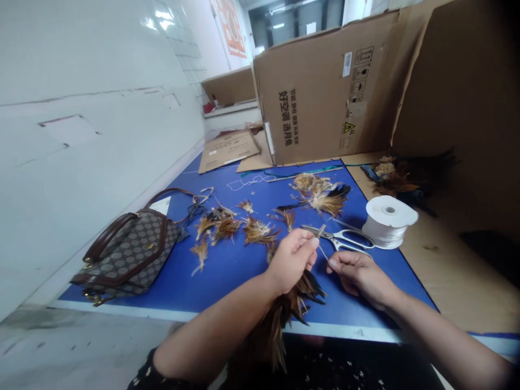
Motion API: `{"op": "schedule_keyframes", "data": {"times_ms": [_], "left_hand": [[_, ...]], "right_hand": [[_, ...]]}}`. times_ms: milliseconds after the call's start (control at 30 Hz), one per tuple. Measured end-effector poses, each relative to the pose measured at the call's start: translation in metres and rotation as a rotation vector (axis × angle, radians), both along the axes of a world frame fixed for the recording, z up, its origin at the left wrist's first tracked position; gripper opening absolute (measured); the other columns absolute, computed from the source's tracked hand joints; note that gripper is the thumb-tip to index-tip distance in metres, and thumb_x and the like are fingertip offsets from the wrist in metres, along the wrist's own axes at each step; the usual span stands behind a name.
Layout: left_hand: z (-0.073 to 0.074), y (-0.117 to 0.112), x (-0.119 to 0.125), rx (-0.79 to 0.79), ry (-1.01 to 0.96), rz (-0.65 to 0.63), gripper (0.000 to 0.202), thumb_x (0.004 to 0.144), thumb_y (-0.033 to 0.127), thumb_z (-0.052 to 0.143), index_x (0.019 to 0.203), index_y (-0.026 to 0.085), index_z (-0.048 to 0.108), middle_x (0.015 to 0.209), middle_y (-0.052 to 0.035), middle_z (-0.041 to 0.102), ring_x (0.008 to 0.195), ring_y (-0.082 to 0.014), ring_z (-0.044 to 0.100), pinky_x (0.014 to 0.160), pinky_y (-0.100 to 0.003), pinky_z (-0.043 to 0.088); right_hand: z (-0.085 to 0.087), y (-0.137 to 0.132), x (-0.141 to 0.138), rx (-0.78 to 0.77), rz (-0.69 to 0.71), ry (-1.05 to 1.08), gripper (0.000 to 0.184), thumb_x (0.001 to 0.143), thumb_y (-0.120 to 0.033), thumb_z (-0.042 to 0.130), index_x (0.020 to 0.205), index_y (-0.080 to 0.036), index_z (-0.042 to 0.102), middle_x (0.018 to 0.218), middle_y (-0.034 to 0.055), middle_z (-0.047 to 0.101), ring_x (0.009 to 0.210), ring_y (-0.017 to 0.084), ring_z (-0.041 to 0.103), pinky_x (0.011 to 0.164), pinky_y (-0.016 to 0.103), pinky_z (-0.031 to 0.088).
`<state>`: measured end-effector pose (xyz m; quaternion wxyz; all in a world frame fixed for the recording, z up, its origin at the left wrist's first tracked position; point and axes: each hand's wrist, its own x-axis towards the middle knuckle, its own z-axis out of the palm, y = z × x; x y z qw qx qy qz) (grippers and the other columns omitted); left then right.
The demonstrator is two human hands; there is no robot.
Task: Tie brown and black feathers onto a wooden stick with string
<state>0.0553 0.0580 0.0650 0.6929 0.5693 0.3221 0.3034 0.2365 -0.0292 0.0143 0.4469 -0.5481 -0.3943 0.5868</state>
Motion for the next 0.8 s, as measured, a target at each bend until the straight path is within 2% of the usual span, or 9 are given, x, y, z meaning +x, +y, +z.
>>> {"op": "schedule_keyframes", "data": {"times_ms": [133,267,333,433,500,567,667,733,800], "left_hand": [[0.005,-0.013,-0.001,0.020,0.007,-0.123,0.036,0.092,0.050,0.068,0.091,0.021,0.047,0.061,0.0041,0.060,0.050,-0.0086,0.050,0.055,-0.022,0.040],[0.013,-0.022,-0.002,0.006,0.031,-0.291,0.040,0.093,0.054,0.065,0.086,0.022,0.043,0.064,0.0003,0.065,0.050,-0.0084,0.049,0.054,-0.023,0.038],[0.012,-0.025,-0.001,-0.006,0.040,-0.387,0.039,0.094,0.055,0.063,0.087,0.022,0.041,0.065,-0.0007,0.067,0.049,-0.0087,0.048,0.053,-0.023,0.037],[0.002,-0.030,0.003,-0.033,0.127,-0.541,0.036,0.094,0.052,0.061,0.087,0.022,0.042,0.065,-0.0022,0.068,0.048,-0.0091,0.045,0.050,-0.023,0.033],[-0.009,-0.033,0.007,-0.056,0.210,-0.590,0.033,0.094,0.049,0.060,0.086,0.022,0.044,0.065,-0.0029,0.069,0.048,-0.0094,0.044,0.049,-0.024,0.031],[-0.020,-0.033,0.010,-0.068,0.284,-0.578,0.031,0.094,0.047,0.060,0.084,0.021,0.048,0.064,-0.0036,0.069,0.048,-0.0101,0.045,0.050,-0.024,0.033],[-0.032,-0.023,0.014,-0.047,0.355,-0.419,0.034,0.094,0.048,0.059,0.080,0.017,0.056,0.062,-0.0037,0.066,0.049,-0.0115,0.048,0.052,-0.026,0.036],[-0.035,-0.013,0.016,-0.048,0.295,-0.216,0.032,0.092,0.047,0.063,0.082,0.017,0.058,0.063,-0.0013,0.063,0.053,-0.0118,0.051,0.056,-0.026,0.039],[-0.033,-0.003,0.017,-0.076,0.173,-0.041,0.031,0.087,0.045,0.070,0.085,0.018,0.055,0.064,0.0021,0.060,0.058,-0.0110,0.052,0.060,-0.025,0.041]], "right_hand": [[0.001,0.009,-0.001,-0.059,0.029,0.013,0.036,0.080,-0.052,0.076,0.076,-0.017,0.066,0.048,-0.0088,0.038,0.040,0.006,0.026,0.038,0.022,0.021],[0.013,0.026,0.013,-0.021,0.048,-0.105,0.028,0.074,-0.043,0.078,0.076,-0.017,0.069,0.048,-0.0073,0.044,0.040,0.007,0.031,0.040,0.023,0.023],[0.023,0.037,0.026,0.004,0.169,-0.179,0.028,0.075,-0.043,0.076,0.074,-0.015,0.071,0.050,-0.0058,0.047,0.042,0.007,0.032,0.042,0.023,0.023],[0.042,0.053,0.043,0.048,0.386,-0.325,0.029,0.079,-0.044,0.074,0.075,-0.016,0.074,0.049,-0.0052,0.048,0.043,0.008,0.033,0.045,0.024,0.026],[0.057,0.060,0.045,0.169,0.520,-0.453,0.024,0.082,-0.039,0.072,0.075,-0.016,0.076,0.058,-0.0007,0.061,0.051,0.010,0.047,0.053,0.025,0.038],[0.071,0.060,0.038,0.359,0.624,-0.623,0.019,0.086,-0.030,0.067,0.075,-0.017,0.076,0.069,0.0021,0.070,0.062,0.013,0.057,0.064,0.026,0.044],[0.088,0.051,0.016,0.578,0.600,-0.907,0.023,0.088,-0.020,0.061,0.067,-0.019,0.070,0.064,0.0013,0.066,0.060,0.014,0.055,0.064,0.027,0.041],[0.092,0.040,0.003,0.647,0.454,-1.004,0.023,0.090,-0.020,0.060,0.069,-0.019,0.069,0.068,0.0033,0.068,0.064,0.015,0.057,0.065,0.028,0.041],[0.088,0.030,-0.004,0.662,0.280,-0.996,0.027,0.095,-0.023,0.056,0.073,-0.019,0.070,0.072,0.0049,0.070,0.066,0.016,0.059,0.067,0.029,0.042]]}}
